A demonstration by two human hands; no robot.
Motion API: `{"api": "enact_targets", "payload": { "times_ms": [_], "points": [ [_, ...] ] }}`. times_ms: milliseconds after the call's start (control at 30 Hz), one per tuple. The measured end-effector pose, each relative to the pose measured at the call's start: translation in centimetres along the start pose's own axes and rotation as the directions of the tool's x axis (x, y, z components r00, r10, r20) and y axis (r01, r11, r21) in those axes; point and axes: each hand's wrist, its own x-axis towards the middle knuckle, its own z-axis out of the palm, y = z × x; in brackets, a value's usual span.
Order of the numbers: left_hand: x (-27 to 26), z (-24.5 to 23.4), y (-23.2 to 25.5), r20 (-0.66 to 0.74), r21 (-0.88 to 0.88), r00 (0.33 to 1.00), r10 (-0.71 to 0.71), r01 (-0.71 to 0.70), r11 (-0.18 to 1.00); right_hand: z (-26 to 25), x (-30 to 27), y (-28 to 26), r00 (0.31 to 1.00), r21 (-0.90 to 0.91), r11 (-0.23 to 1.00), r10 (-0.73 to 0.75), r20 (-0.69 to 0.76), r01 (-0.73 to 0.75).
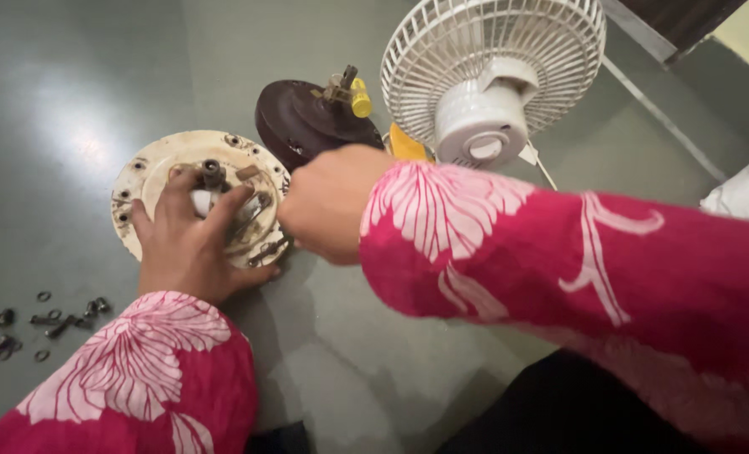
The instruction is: The person uses a screwdriver to tighten screws on the base of an electric fan motor assembly. They work on multiple screw holes around the circular base, securing the internal components.
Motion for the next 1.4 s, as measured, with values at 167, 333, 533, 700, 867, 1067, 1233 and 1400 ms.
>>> {"api": "enact_targets", "payload": {
  "times_ms": [167, 333, 533, 700, 867, 1067, 1233, 1400],
  "points": [
    [0.0, -0.2, 0.2, 0.005, 0.002, 1.0, 0.008, -0.008, 1.0, 0.4, -0.9, -1.2, 0.99, 0.146, 0.982, 0.129, -0.054, -0.12],
    [-0.1, -0.4, 0.2, -0.011, 0.007, 1.0, 0.016, -0.016, 1.0, 0.4, -0.8, -1.8, 0.973, 0.234, 0.951, 0.222, -0.058, -0.203],
    [0.0, -0.2, 0.3, 0.0, 0.016, 1.0, 0.001, -0.001, 1.0, 0.8, -1.2, -2.3, 0.954, 0.288, 0.924, 0.286, -0.09, -0.25],
    [0.0, -0.2, 0.4, 0.014, 0.035, 1.0, -0.01, 0.01, 0.999, 0.8, -1.3, -3.0, 0.933, 0.348, 0.889, 0.348, -0.093, -0.297],
    [-0.1, -0.1, 0.2, -0.003, -0.003, 1.0, 0.006, -0.006, 1.0, 0.9, -1.2, -3.5, 0.911, 0.377, 0.853, 0.409, -0.052, -0.361],
    [-0.1, 0.0, 0.0, -0.044, 0.026, 0.998, 0.053, -0.052, 0.998, 0.9, -1.2, -3.5, 0.897, 0.418, 0.826, 0.438, -0.051, -0.379],
    [-0.3, 0.1, 0.0, -0.046, 0.021, 0.998, 0.041, -0.04, 0.999, 1.1, -1.2, -4.0, 0.9, 0.416, 0.827, 0.433, -0.042, -0.379],
    [-0.2, 0.1, 0.1, -0.064, 0.059, 0.996, 0.06, -0.057, 0.997, 1.0, -1.1, -4.4, 0.904, 0.409, 0.832, 0.426, -0.039, -0.374]
  ]
}}
